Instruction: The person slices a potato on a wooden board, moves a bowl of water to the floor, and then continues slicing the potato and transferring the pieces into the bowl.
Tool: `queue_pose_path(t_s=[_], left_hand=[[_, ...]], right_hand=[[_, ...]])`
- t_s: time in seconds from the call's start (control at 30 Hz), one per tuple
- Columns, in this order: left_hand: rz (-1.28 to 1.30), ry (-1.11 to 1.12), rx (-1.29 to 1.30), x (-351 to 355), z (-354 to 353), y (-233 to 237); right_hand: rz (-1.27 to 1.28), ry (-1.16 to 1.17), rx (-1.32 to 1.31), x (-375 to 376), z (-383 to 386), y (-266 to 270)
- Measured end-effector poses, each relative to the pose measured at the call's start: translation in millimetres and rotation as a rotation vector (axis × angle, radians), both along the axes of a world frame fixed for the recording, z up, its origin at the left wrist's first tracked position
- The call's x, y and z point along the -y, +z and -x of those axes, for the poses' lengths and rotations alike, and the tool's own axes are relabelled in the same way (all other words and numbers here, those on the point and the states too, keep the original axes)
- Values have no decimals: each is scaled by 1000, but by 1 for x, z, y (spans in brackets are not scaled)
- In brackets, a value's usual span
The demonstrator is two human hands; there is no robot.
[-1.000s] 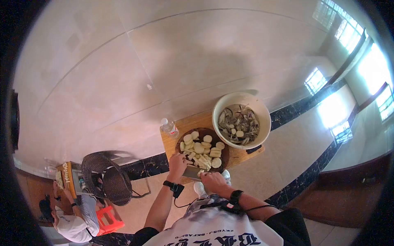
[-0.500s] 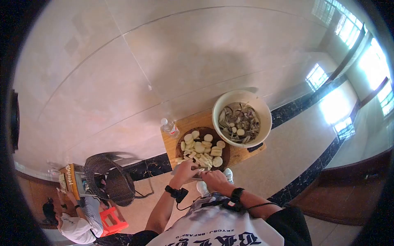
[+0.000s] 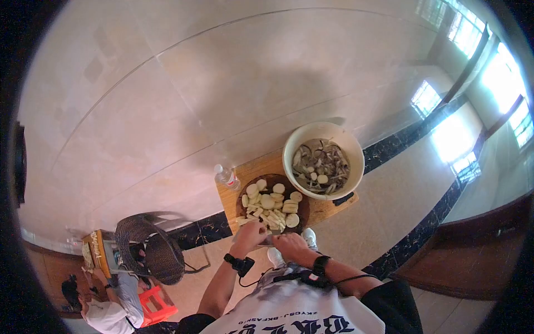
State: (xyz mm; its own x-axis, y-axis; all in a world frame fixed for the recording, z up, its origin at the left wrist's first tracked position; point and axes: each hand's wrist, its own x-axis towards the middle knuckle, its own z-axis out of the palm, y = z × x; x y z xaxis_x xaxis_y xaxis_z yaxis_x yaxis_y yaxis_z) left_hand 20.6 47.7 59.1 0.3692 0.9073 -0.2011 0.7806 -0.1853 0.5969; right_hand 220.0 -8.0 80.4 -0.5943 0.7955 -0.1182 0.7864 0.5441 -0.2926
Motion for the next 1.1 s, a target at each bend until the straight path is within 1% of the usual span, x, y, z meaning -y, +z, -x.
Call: queue_pose_path(t_s=[0.07,0.17,0.27,0.37,0.47,0.57,0.67,0.73,0.8,0.87,0.97,1.07,1.1], left_hand=[[46,10,13,-3,5,-7],[110,131,-29,-14,11,3],[33,250,30,-29,23,2],[-73,303,-1,-36,29,-1],[-51,308,68,-40,31,-14],[-148,405,198,-39,33,-39],[-223,500,95,-34,22,-21],[-170,506,118,-29,10,-15],[-152,412,157,-25,-5,-19],[-170,216,209,-17,-21,-35],[-144,-6,108,-6,-55,-31],[-42,-121,-161,-9,-94,-36],[-62,-157,-224,-10,-102,-32]], right_hand=[[23,26,52,1,-1,2],[65,19,35,2,-6,4],[219,-81,-20,4,-14,20],[280,-118,-10,6,-27,23],[328,-151,61,8,-46,18],[333,-221,45,15,-69,28],[297,-317,-15,25,-91,26],[236,-414,-100,33,-100,33],[187,-509,-187,39,-107,32],[149,-601,-277,45,-113,23],[200,-721,-275,46,-117,12],[177,-800,-419,47,-117,9],[167,-809,-434,47,-117,10]])
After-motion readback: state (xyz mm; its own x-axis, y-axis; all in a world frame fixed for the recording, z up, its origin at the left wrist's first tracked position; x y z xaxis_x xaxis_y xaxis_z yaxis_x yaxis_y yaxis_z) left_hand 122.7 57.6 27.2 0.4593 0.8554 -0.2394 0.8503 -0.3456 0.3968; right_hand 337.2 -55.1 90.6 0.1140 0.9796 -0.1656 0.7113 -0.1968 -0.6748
